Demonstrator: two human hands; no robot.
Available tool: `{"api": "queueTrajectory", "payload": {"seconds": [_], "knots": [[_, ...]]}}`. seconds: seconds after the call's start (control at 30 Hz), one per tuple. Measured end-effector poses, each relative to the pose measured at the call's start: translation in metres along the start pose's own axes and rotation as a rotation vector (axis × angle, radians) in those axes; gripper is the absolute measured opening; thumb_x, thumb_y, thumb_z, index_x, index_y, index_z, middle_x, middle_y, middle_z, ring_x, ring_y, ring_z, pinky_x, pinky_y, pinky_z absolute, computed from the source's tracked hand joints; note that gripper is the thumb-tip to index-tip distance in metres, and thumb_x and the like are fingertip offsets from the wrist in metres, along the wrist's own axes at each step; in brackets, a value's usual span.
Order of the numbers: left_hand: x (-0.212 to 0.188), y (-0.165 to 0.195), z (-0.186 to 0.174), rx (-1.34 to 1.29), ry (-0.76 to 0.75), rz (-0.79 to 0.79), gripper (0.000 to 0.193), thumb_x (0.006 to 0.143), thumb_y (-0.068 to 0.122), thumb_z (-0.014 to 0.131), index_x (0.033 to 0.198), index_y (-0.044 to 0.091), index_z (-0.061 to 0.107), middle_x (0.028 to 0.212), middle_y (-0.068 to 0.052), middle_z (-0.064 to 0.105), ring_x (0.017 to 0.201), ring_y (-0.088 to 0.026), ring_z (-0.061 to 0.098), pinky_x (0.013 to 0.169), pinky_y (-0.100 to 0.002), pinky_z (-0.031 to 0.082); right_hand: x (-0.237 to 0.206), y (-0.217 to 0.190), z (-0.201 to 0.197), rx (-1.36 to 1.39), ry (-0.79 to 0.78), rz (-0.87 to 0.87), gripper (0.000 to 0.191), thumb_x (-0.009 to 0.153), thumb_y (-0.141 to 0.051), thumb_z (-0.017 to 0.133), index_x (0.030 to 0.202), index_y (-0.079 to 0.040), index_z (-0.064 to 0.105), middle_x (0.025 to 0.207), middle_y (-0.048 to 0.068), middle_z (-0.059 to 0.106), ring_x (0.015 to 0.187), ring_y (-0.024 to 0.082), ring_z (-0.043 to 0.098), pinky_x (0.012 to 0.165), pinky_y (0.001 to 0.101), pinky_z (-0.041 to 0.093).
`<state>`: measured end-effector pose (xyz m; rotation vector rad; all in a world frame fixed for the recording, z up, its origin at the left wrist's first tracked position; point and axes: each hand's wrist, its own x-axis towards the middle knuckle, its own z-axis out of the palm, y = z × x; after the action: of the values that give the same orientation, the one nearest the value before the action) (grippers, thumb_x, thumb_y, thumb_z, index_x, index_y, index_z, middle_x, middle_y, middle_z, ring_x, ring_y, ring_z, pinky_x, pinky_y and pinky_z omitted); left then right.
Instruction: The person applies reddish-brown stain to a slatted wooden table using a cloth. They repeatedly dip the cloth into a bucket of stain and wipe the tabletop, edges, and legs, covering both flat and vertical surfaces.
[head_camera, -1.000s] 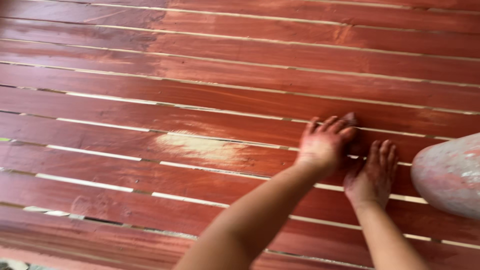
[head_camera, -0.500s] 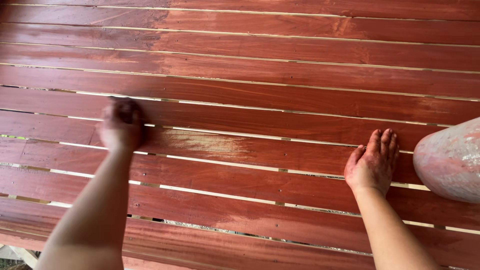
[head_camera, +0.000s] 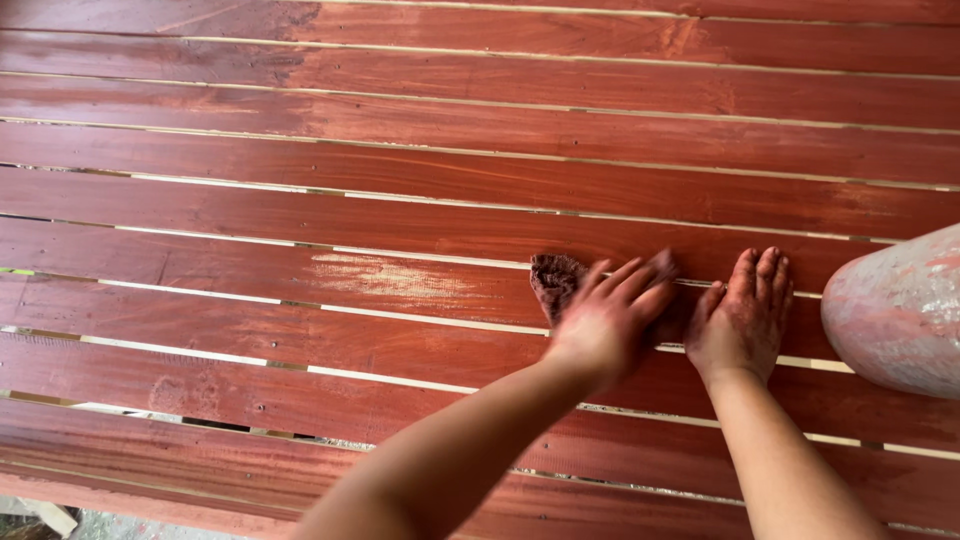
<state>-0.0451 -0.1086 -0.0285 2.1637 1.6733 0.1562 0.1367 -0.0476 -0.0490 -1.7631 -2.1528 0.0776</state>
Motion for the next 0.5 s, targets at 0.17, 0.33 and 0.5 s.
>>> {"api": "queueTrajectory", "payload": {"seconds": [0.17, 0.33, 0.5], "knots": [[-0.115, -0.125, 0.003, 1.109, -0.169, -0.193, 0.071, 0.100, 0.015, 0.021, 0.163, 0.045, 0.009, 0.170, 0.012, -0.007, 0.156, -0.018, -0.004, 0.123, -0.056, -0.004, -0.002, -0.003, -0.004, -0.010, 0.013, 0.015, 0.061, 0.104, -0.024, 0.043, 0.156, 0.009, 0.039, 0.167, 0.030, 0.028, 0.156, 0.043, 0.021, 0.128, 0.0509, 0.013], [-0.214, -0.279, -0.050, 0.054, 0.475, -0.573, 0.059, 0.093, 0.016, 0.039, 0.152, 0.024, 0.038, 0.155, -0.001, 0.029, 0.140, -0.025, 0.025, 0.112, -0.051, 0.016, -0.002, -0.004, -0.006, -0.003, 0.028, -0.001, 0.061, 0.105, -0.023, 0.043, 0.156, 0.010, 0.039, 0.166, 0.031, 0.029, 0.157, 0.044, 0.021, 0.129, 0.0512, 0.013], [-0.243, -0.345, -0.086, 0.113, 0.822, -0.922, 0.054, 0.092, 0.031, 0.058, 0.143, 0.011, 0.053, 0.132, -0.013, 0.055, 0.117, -0.031, 0.052, 0.095, -0.044, 0.041, 0.000, -0.003, -0.002, 0.014, 0.032, 0.005, 0.062, 0.103, -0.024, 0.044, 0.155, 0.010, 0.039, 0.165, 0.032, 0.028, 0.155, 0.045, 0.021, 0.127, 0.0516, 0.013]]}}
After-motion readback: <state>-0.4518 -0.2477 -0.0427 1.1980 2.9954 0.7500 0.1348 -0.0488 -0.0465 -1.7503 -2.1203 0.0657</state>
